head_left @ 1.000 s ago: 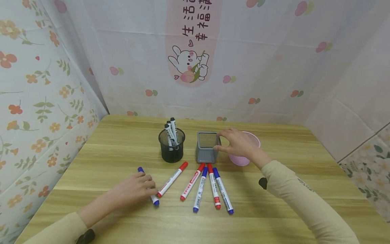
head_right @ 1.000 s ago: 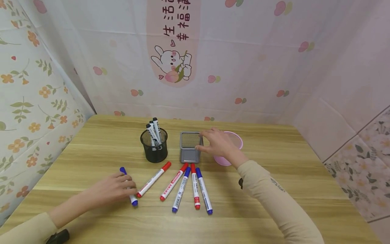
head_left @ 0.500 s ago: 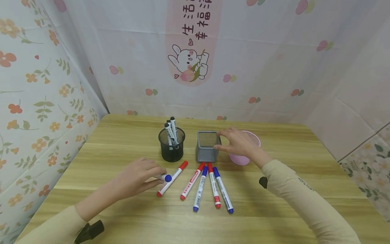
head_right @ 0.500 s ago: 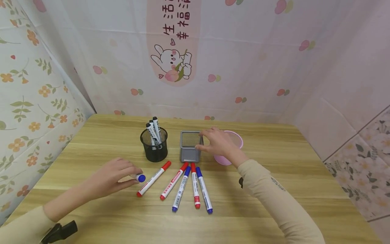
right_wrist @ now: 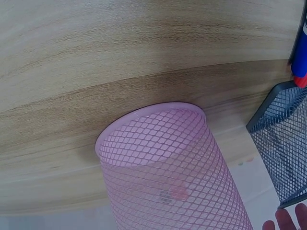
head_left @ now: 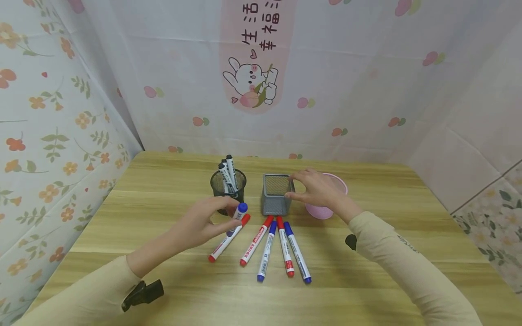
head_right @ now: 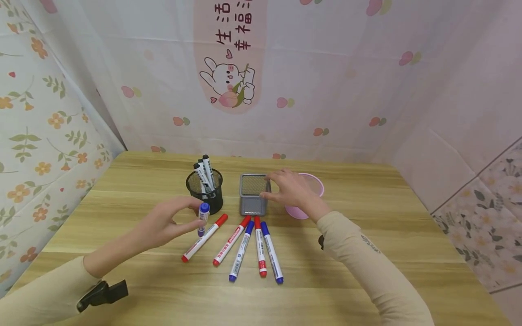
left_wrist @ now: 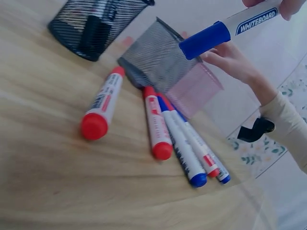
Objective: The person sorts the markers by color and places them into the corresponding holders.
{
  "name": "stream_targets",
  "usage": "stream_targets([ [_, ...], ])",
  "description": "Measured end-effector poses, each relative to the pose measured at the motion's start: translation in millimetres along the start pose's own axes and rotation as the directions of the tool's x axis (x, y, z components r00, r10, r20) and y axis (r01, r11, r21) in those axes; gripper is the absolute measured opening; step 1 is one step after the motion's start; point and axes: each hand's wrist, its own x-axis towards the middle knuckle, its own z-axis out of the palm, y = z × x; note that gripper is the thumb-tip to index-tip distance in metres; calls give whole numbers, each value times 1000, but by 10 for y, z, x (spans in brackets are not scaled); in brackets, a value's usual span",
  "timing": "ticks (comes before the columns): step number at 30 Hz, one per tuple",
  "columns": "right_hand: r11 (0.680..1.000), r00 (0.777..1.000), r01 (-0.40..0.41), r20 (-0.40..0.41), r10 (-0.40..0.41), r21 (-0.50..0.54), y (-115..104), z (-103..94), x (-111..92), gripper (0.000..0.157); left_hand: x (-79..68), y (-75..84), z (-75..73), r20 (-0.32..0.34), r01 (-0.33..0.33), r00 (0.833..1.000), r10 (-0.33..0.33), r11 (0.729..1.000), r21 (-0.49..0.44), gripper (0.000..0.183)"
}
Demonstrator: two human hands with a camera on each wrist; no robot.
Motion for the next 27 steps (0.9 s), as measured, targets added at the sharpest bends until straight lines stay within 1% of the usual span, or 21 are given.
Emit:
stream_targets([
  [2,1000,1000,-3,2,3,-2,-8,-2,1,57,60,2,16,-5,10,1000,-10,1000,-23,23],
  [5,1000,1000,-6,1,6,-4,-17,-3,-1,56,149,-2,36,-19,4,1000,-5,999,-45,24],
  [10,1000,1000,-16,3,16,-8,-26,-11,2,55,304,-21,48,-67,-8,998,3,997,-78,25],
  [13,1000,1000,-19,9,19,-9,-26,-16,2,55,397,-27,44,-83,8,996,-15,996,-87,25],
  [21,1000,1000,-20,7,20,-1,-18,-9,3,55,610,-40,30,-86,73,993,-84,990,-121,24],
  [27,1000,1000,-18,4,18,-3,-12,-17,3,55,732,-90,44,-91,77,992,-91,987,-140,23],
])
